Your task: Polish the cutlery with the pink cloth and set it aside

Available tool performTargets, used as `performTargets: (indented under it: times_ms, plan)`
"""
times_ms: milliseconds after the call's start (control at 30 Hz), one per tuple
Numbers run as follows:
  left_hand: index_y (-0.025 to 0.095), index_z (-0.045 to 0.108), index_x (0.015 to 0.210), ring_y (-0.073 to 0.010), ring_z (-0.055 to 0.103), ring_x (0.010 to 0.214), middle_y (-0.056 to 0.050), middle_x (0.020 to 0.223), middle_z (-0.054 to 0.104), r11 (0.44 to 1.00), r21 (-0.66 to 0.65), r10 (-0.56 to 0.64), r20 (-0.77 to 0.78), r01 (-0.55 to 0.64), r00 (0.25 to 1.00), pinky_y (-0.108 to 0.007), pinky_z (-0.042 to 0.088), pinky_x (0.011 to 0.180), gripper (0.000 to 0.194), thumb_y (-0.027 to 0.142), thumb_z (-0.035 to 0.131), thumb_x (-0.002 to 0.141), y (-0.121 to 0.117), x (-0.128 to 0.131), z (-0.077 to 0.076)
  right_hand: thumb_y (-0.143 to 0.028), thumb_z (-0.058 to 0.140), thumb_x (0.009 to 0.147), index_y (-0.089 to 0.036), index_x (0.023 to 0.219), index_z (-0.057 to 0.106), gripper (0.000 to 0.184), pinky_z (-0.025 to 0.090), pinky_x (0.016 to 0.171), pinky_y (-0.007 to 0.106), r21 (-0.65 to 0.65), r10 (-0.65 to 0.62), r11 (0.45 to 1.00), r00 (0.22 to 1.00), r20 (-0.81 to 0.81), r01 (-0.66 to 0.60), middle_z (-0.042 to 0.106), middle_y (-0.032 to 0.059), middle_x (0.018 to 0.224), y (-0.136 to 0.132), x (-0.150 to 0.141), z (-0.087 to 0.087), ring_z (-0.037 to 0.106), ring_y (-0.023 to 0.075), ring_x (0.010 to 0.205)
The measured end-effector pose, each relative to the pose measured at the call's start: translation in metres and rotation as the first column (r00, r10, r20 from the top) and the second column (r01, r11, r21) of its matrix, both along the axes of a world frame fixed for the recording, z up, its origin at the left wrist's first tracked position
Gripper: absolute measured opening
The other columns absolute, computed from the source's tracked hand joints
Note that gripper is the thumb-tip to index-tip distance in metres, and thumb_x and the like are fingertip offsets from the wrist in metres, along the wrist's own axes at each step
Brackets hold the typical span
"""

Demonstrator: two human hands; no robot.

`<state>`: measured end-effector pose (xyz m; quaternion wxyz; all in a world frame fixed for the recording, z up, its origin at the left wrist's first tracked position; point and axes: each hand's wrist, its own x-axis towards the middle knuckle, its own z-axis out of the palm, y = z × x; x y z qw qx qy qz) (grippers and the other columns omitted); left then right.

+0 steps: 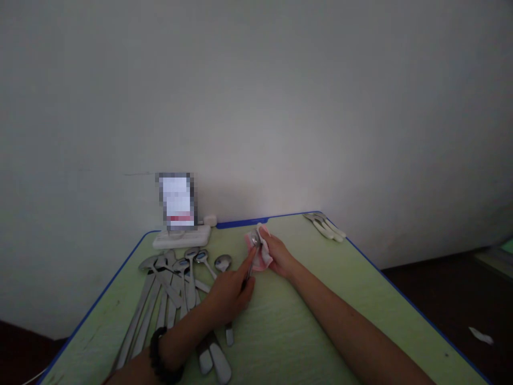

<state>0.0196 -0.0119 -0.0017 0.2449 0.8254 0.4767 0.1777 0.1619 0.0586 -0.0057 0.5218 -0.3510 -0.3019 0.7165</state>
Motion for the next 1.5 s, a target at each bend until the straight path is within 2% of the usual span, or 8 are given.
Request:
performTargets:
  times_ms: [233,500,633,767,867,1133,1367,1500]
  plan:
    - [0.017,0.011,0.143,-0.0148,0.054,0.056,0.002,0.064,0.06,1.0,0.001,0.016,-0.003,-0.016,1.0,-0.023,0.036,0.057,0.062,0.024,0.034,0.086,0.001,0.0,-0.001,-0.047,0.066,0.067,-0.014,0.073,0.059,0.034,0.045,0.05,0.022,-0.005,0.019,1.0,1.0,0.007,-0.019,0.065,0.001,0.061,0.001,0.0,-0.003,0.055,0.0105,0.05]
    - [0.02,0.033,0.136,-0.0157,0.054,0.063,0.0,0.069,0.06,0.997,-0.042,0.077,0.223,-0.07,0.972,-0.024,0.04,0.062,0.05,0.028,0.034,0.087,0.005,-0.002,0.0,-0.04,0.06,0.076,-0.016,0.076,0.059,0.024,0.049,0.061,0.025,-0.109,-0.237,0.969,0.955,-0.176,0.22,0.065,-0.0003,0.062,0.01,0.001,-0.009,0.059,0.0118,0.056]
    - [0.018,0.043,0.13,-0.0175,0.055,0.078,-0.003,0.078,0.062,0.994,-0.065,0.11,0.404,-0.092,0.908,-0.026,0.041,0.073,0.046,0.031,0.036,0.086,0.006,-0.003,-0.001,-0.04,0.058,0.078,-0.017,0.08,0.06,0.023,0.05,0.066,0.026,-0.053,-0.155,0.988,0.954,-0.256,0.147,0.065,-0.0007,0.061,0.009,0.003,-0.007,0.063,0.0143,0.063]
    - [0.014,0.042,0.126,-0.0106,0.038,0.048,0.007,0.055,0.04,0.956,-0.26,0.267,0.578,-0.135,0.772,-0.019,0.031,0.046,0.048,0.04,0.034,0.087,0.009,-0.003,-0.009,-0.044,0.056,0.079,-0.017,0.079,0.06,0.028,0.051,0.063,0.027,-0.011,0.032,0.999,0.961,-0.273,-0.037,0.066,-0.0003,0.061,0.005,0.006,-0.003,0.062,0.0138,0.058]
    - [0.012,0.045,0.121,-0.0095,0.033,0.047,0.008,0.055,0.033,0.941,-0.315,0.305,0.627,-0.125,0.717,-0.019,0.025,0.043,0.049,0.045,0.033,0.087,0.01,-0.002,-0.012,-0.046,0.054,0.079,-0.016,0.077,0.06,0.031,0.05,0.06,0.026,-0.022,0.045,0.998,0.967,-0.252,-0.053,0.067,0.0006,0.063,0.005,0.005,-0.001,0.06,0.0121,0.054]
    - [0.012,0.048,0.115,-0.0121,0.036,0.049,0.007,0.054,0.034,0.977,-0.19,0.181,0.481,-0.099,0.858,-0.023,0.027,0.048,0.043,0.039,0.029,0.089,0.006,-0.001,-0.004,-0.04,0.064,0.073,-0.014,0.075,0.06,0.026,0.046,0.053,0.023,0.081,0.091,0.993,0.994,-0.067,-0.085,0.063,-0.0008,0.054,0.001,-0.001,-0.008,0.053,0.0099,0.045]
    - [0.015,0.047,0.119,-0.015,0.048,0.052,0.004,0.055,0.048,0.987,-0.083,0.155,0.288,-0.136,0.945,-0.024,0.031,0.052,0.039,0.032,0.032,0.088,0.003,-0.001,-0.001,-0.047,0.035,0.088,-0.018,0.082,0.063,0.04,0.049,0.074,0.029,-0.046,-0.125,0.992,0.908,-0.399,0.116,0.068,-0.0001,0.069,0.01,0.003,-0.001,0.061,0.0138,0.062]
    - [0.018,0.044,0.121,-0.0165,0.053,0.056,0.003,0.059,0.054,0.976,-0.045,0.216,0.263,-0.212,0.94,-0.025,0.035,0.056,0.038,0.033,0.034,0.087,0.001,-0.001,0.0,-0.051,0.034,0.086,-0.019,0.081,0.063,0.044,0.049,0.077,0.034,-0.039,-0.106,0.994,0.898,-0.427,0.098,0.067,0.001,0.067,0.007,0.008,0.003,0.063,0.0169,0.067]
